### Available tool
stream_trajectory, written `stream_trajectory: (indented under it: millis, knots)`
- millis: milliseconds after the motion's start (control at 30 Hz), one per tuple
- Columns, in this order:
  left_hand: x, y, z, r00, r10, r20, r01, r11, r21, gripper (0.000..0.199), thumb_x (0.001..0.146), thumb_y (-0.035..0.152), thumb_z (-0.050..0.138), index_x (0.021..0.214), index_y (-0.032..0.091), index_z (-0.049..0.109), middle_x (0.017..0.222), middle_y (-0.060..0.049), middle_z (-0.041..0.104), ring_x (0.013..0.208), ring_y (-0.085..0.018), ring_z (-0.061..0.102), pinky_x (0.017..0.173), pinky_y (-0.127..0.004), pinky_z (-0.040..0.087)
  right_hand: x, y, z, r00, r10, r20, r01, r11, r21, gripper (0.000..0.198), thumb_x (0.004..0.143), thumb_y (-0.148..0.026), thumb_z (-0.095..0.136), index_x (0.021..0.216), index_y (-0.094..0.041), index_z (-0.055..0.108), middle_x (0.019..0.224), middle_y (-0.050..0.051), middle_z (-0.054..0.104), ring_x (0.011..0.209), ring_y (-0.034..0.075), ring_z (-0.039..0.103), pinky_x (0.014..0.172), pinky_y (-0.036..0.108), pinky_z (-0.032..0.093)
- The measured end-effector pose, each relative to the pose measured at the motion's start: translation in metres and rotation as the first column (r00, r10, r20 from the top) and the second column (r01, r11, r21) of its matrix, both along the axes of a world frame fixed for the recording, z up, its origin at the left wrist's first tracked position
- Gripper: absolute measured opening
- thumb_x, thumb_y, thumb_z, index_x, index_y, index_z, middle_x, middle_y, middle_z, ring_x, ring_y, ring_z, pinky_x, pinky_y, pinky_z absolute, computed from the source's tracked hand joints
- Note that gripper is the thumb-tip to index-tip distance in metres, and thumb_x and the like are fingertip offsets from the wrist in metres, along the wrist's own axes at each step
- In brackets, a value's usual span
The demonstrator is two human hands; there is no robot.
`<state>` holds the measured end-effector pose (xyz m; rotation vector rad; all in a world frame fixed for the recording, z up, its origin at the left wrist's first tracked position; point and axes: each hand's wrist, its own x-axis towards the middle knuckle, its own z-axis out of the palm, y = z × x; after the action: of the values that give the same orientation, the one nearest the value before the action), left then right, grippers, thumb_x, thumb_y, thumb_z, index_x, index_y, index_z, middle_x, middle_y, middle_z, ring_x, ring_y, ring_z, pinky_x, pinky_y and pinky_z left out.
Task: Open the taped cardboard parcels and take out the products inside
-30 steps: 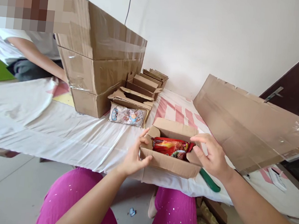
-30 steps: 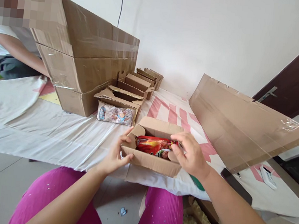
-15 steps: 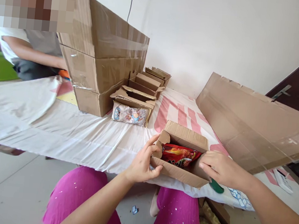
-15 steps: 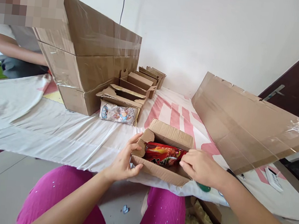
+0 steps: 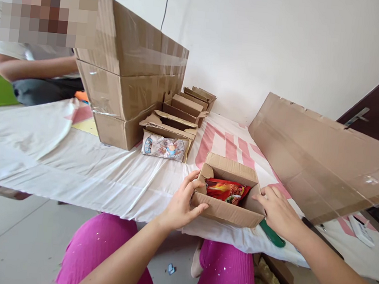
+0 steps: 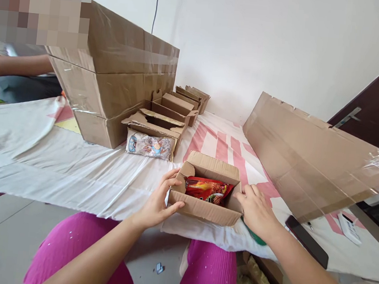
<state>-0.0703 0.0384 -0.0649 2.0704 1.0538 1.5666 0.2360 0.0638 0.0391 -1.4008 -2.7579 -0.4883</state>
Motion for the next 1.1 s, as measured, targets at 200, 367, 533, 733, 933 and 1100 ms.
stream_trajectory:
  millis: [200,367,533,733,933,1100]
  knots:
    - [-0.001,-0.001,-0.004,0.999,-0.003,-0.048,0.004,1.0,0.027,0.042,0.083,0.033,0.068,0.115,0.024,0.043,0.148,-0.016,0.027,0.142,-0.033,0.028,0.111,-0.052,0.033,-0.02,0.013,0.016,0.914,0.171,-0.367,-0.125,0.981,0.148,0.033,0.089,-0.01,0.04,0.108,-0.021,0.064,0.106,0.008,0.066,0.101,0.023,0.061,0.089,0.042,0.051]
    - [0.0,-0.003,-0.004,0.998,0.012,-0.057,-0.009,0.999,0.046,0.044,0.081,0.036,0.07,0.115,0.025,0.045,0.148,-0.015,0.027,0.141,-0.034,0.029,0.111,-0.054,0.034,-0.051,0.017,0.015,0.968,0.135,-0.21,-0.143,0.989,-0.025,0.033,0.091,-0.024,0.051,0.123,-0.021,0.058,0.122,0.01,0.066,0.111,0.028,0.062,0.093,0.05,0.051]
    - [0.0,-0.005,-0.002,0.998,0.004,-0.063,-0.002,1.0,0.028,0.042,0.081,0.037,0.07,0.113,0.024,0.047,0.148,-0.015,0.026,0.139,-0.033,0.033,0.111,-0.053,0.035,-0.071,0.024,0.009,0.98,0.167,-0.106,-0.185,0.964,-0.192,0.061,0.083,-0.017,0.061,0.141,-0.024,0.044,0.141,0.01,0.053,0.125,0.028,0.053,0.1,0.049,0.047]
    - [-0.004,-0.006,-0.004,0.997,-0.024,-0.07,0.026,0.999,0.029,0.049,0.08,0.039,0.071,0.12,0.026,0.046,0.149,-0.016,0.026,0.141,-0.036,0.03,0.111,-0.056,0.034,-0.083,0.034,0.009,0.995,0.078,-0.055,-0.093,0.932,-0.35,0.048,0.078,-0.027,0.071,0.125,-0.023,0.06,0.114,0.009,0.065,0.101,0.027,0.064,0.086,0.04,0.052]
    - [-0.016,0.002,-0.008,0.976,-0.179,-0.122,0.177,0.984,-0.026,0.119,0.054,0.052,0.087,0.149,0.031,0.019,0.16,-0.019,0.002,0.147,-0.043,0.009,0.113,-0.063,0.026,-0.079,0.027,0.007,0.965,0.183,-0.188,-0.216,0.961,-0.171,0.019,0.085,-0.017,0.06,0.099,-0.021,0.071,0.09,0.006,0.062,0.092,0.023,0.059,0.083,0.039,0.049]
    - [-0.016,0.007,-0.016,0.991,-0.128,-0.032,0.126,0.99,-0.062,0.097,0.07,0.03,0.081,0.146,0.03,0.022,0.16,-0.018,0.008,0.149,-0.037,0.01,0.116,-0.06,0.025,-0.046,0.016,0.026,0.808,0.255,-0.531,-0.228,0.967,0.116,0.021,0.09,-0.024,0.052,0.104,-0.026,0.067,0.108,0.008,0.062,0.101,0.025,0.059,0.089,0.044,0.049]
